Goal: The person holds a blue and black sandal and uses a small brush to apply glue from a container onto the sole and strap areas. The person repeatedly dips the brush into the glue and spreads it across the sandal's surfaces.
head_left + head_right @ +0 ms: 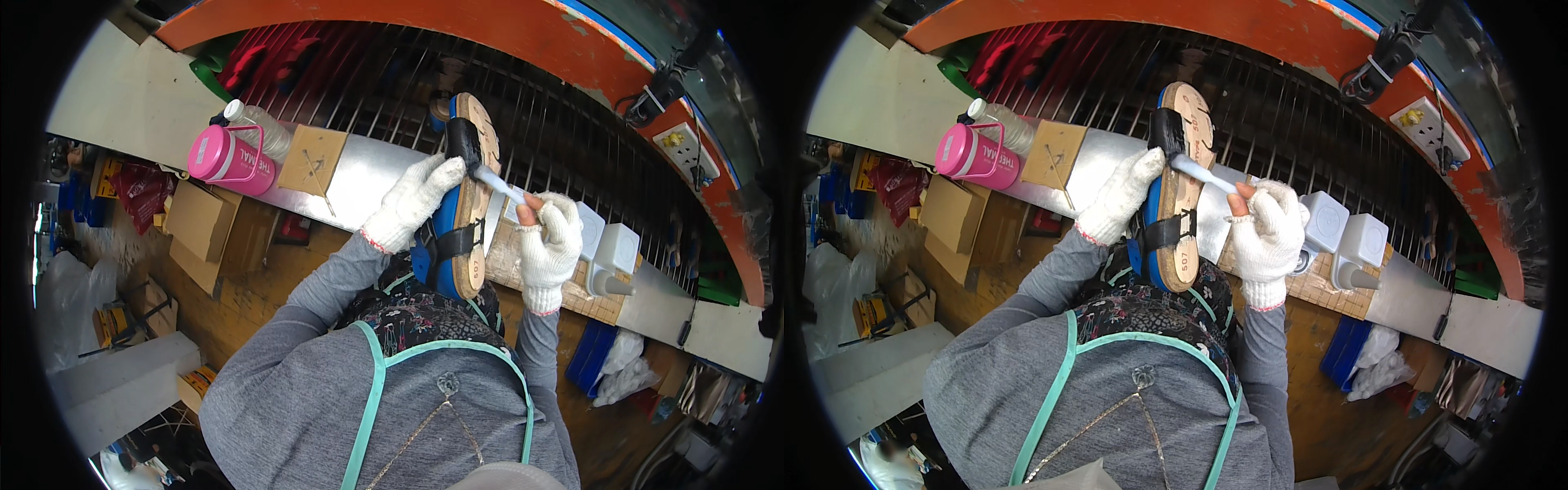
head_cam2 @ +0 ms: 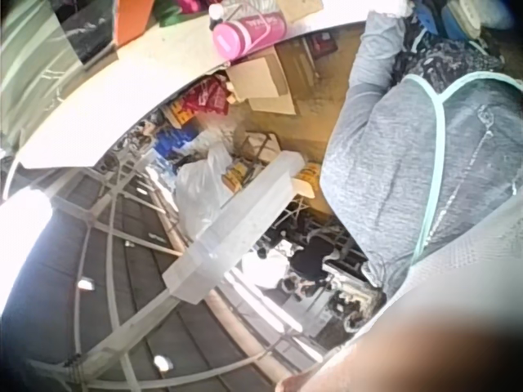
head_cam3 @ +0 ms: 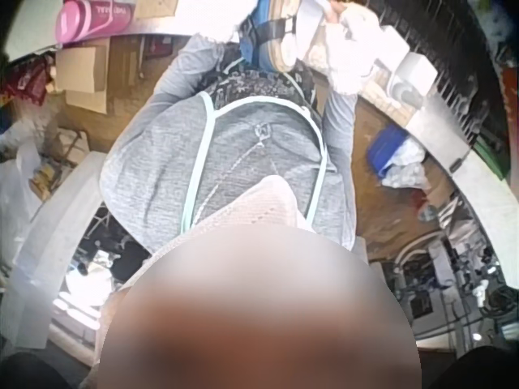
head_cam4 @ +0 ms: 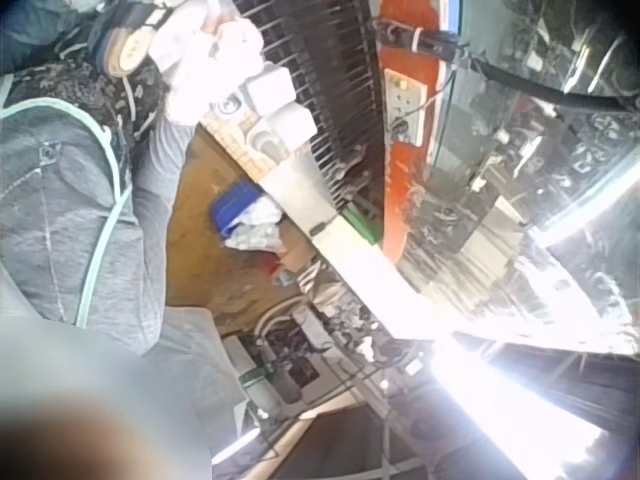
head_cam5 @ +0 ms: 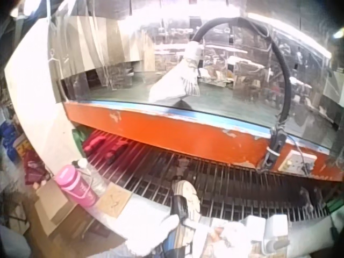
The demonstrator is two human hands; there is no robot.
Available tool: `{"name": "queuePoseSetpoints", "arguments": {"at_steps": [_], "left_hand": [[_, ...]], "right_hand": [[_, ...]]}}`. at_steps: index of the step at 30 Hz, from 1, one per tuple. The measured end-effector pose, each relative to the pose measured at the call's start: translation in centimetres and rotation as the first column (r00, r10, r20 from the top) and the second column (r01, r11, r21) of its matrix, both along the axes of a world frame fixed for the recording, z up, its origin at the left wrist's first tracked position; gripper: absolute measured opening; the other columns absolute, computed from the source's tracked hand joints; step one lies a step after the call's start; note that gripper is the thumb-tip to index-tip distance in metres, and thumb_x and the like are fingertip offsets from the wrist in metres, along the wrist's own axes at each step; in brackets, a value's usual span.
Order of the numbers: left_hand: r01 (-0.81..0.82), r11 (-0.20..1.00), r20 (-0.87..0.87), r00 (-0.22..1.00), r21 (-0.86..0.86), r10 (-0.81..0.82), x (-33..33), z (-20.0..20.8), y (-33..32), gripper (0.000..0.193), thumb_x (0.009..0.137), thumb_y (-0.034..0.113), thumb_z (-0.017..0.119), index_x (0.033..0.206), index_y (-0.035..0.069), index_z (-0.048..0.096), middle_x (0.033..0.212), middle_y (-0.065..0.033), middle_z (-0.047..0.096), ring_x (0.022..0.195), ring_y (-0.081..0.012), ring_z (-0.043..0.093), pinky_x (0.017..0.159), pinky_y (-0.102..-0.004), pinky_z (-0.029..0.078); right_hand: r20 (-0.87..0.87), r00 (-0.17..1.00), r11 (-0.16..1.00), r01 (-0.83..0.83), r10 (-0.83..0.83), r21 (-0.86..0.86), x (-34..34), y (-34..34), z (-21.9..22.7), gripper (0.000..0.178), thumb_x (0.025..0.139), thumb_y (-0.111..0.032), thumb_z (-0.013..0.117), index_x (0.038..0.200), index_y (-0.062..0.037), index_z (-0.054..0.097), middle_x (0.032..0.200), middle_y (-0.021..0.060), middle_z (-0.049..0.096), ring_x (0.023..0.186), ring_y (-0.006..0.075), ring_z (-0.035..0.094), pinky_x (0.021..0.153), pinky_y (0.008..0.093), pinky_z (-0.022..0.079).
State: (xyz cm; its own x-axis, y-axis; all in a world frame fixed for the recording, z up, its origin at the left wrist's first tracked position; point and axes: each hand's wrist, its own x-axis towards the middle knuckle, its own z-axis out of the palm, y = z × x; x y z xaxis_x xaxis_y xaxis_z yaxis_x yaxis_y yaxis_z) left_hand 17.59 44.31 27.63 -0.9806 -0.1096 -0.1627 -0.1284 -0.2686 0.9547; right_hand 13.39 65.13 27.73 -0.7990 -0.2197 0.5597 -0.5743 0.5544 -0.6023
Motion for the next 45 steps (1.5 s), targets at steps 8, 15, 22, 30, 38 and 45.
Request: {"name": "queuePoseSetpoints", "arguments": {"at_steps": [8,15,22,30,38,45], "left_hand": [[0.0,0.999,0.042,0.999,0.037,-0.001,-0.8,-0.6,-1.4,0.059,0.102,0.051,0.051,0.133,0.001,0.056,0.117,-0.008,0.066,0.102,-0.0131,0.064,0.092,-0.0296,0.053],[-0.019,0.999,0.0,1.0,0.05,0.019,-2.0,-1.2,-2.4,0.062,0.102,0.053,0.048,0.141,0.005,0.051,0.125,-0.0095,0.064,0.108,-0.0147,0.064,0.094,-0.0312,0.053],[-0.016,0.991,0.012,1.0,0.134,0.015,-2.5,-1.0,-3.2,0.059,0.103,0.05,0.048,0.144,0.007,0.046,0.126,-0.01,0.064,0.107,-0.016,0.065,0.094,-0.0323,0.054],[-0.021,0.983,0.067,0.998,0.182,0.009,-1.8,-0.6,-1.9,0.062,0.103,0.051,0.049,0.145,0.006,0.046,0.126,-0.0104,0.064,0.106,-0.0152,0.065,0.092,-0.0308,0.055],[-0.193,0.979,0.153,0.971,0.064,0.181,-0.5,-0.2,-2.7,0.066,0.101,0.051,0.053,0.143,0.0,0.048,0.132,-0.0129,0.06,0.117,-0.0174,0.059,0.103,-0.0331,0.048],[-0.22,0.975,0.085,0.971,-0.028,0.221,-0.4,-0.4,-2.4,0.069,0.1,0.048,0.057,0.145,-0.002,0.046,0.137,-0.0147,0.057,0.122,-0.0183,0.056,0.108,-0.0322,0.043]], "right_hand": [[0.095,0.992,0.997,-0.078,0.079,-0.01,1.2,0.4,-1.1,0.018,0.077,-0.018,0.082,0.091,-0.0066,0.078,0.094,0.0053,0.067,0.085,0.0227,0.058,0.078,0.0334,0.042],[0.116,0.988,0.994,-0.105,0.1,0.037,2.3,0.6,-1.0,0.02,0.077,-0.019,0.082,0.092,-0.0071,0.077,0.094,0.0058,0.068,0.086,0.0235,0.058,0.079,0.0342,0.043],[0.169,0.959,0.97,-0.238,0.228,0.042,1.9,1.9,-0.5,0.02,0.077,-0.021,0.083,0.089,-0.0071,0.077,0.094,0.0072,0.068,0.091,0.0246,0.059,0.081,0.035,0.046],[0.375,0.911,0.967,-0.083,0.171,-0.24,-1.0,-0.3,-2.0,0.021,0.083,-0.016,0.078,0.095,0.001,0.075,0.089,0.0058,0.063,0.081,0.0151,0.058,0.069,0.0273,0.045],[0.62,0.725,0.953,-0.191,0.299,-0.236,3.1,3.9,-0.5,0.024,0.086,-0.02,0.074,0.095,0.0025,0.074,0.088,0.0065,0.061,0.082,0.0155,0.057,0.069,0.0302,0.044],[0.51,0.845,0.984,-0.176,0.162,-0.021,3.3,3.4,0.3,0.024,0.085,-0.022,0.076,0.094,-0.0007,0.075,0.088,0.0072,0.063,0.082,0.0193,0.058,0.073,0.0323,0.044]]}}
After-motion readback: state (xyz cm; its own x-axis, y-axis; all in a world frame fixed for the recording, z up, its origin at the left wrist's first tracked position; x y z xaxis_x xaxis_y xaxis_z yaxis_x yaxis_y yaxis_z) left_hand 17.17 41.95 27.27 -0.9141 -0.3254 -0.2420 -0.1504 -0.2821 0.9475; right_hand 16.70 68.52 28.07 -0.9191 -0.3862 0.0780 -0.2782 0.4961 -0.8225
